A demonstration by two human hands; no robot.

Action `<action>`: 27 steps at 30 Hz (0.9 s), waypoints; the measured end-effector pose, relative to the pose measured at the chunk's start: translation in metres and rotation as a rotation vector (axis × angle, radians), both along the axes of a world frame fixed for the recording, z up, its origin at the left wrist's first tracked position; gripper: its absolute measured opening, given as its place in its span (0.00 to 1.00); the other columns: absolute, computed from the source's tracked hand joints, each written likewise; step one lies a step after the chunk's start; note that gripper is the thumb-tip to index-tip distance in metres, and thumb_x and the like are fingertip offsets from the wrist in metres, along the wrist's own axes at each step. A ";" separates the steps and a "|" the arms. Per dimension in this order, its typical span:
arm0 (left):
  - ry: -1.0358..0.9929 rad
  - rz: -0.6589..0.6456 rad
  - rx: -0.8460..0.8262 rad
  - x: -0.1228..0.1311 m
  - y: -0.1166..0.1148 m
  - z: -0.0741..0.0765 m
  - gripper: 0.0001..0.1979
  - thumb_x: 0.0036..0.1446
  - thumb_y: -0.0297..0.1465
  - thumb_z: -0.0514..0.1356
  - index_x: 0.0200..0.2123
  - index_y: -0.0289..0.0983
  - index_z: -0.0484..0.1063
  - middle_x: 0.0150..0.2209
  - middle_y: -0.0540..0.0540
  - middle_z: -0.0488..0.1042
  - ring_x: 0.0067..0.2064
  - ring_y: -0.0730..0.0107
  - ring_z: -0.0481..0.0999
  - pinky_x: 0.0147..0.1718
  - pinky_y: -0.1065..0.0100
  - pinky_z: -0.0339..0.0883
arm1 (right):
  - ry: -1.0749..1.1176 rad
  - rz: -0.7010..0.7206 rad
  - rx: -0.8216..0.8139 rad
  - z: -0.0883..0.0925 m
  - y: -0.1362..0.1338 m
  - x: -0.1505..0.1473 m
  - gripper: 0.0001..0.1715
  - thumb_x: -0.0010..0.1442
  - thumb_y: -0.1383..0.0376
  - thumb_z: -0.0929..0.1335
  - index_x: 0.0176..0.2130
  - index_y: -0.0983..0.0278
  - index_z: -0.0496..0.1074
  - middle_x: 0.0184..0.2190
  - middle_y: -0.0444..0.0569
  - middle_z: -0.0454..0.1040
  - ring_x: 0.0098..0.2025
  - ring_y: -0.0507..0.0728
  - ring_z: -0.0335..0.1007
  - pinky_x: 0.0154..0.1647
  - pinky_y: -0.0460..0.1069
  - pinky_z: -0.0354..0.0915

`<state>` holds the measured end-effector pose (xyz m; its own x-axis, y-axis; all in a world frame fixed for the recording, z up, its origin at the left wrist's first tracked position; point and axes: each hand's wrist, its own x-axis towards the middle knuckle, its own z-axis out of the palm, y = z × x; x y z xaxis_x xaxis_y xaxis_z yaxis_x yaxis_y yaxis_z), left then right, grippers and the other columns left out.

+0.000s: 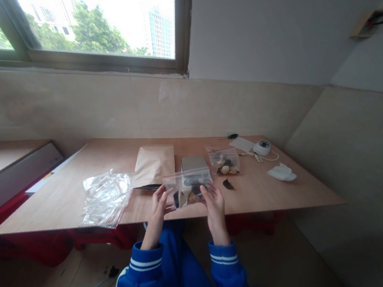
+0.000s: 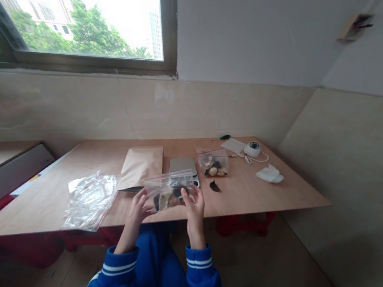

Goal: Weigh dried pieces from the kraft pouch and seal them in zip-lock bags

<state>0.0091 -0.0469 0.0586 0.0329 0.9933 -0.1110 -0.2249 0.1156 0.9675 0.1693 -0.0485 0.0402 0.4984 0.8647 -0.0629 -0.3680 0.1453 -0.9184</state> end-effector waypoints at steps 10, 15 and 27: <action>0.254 -0.145 0.040 -0.032 -0.002 0.003 0.25 0.55 0.49 0.52 0.42 0.35 0.72 0.44 0.38 0.76 0.40 0.61 0.77 0.40 0.63 0.68 | -0.341 -0.432 0.036 0.013 0.045 0.108 0.37 0.44 0.50 0.73 0.48 0.67 0.64 0.46 0.60 0.73 0.44 0.62 0.73 0.36 0.53 0.71; 0.271 -0.161 0.062 -0.044 -0.003 0.005 0.24 0.55 0.49 0.52 0.41 0.35 0.73 0.43 0.39 0.77 0.40 0.61 0.77 0.40 0.62 0.68 | -0.776 -0.560 -0.240 0.025 0.082 0.155 0.36 0.46 0.54 0.72 0.47 0.76 0.65 0.48 0.73 0.68 0.52 0.71 0.65 0.49 0.61 0.62; 0.286 -0.004 0.058 -0.066 -0.002 0.008 0.28 0.49 0.54 0.55 0.39 0.35 0.73 0.40 0.38 0.78 0.39 0.58 0.78 0.39 0.60 0.69 | -1.416 -0.122 -0.266 -0.052 0.033 0.120 0.12 0.51 0.69 0.65 0.36 0.65 0.74 0.39 0.57 0.73 0.44 0.64 0.67 0.46 0.57 0.61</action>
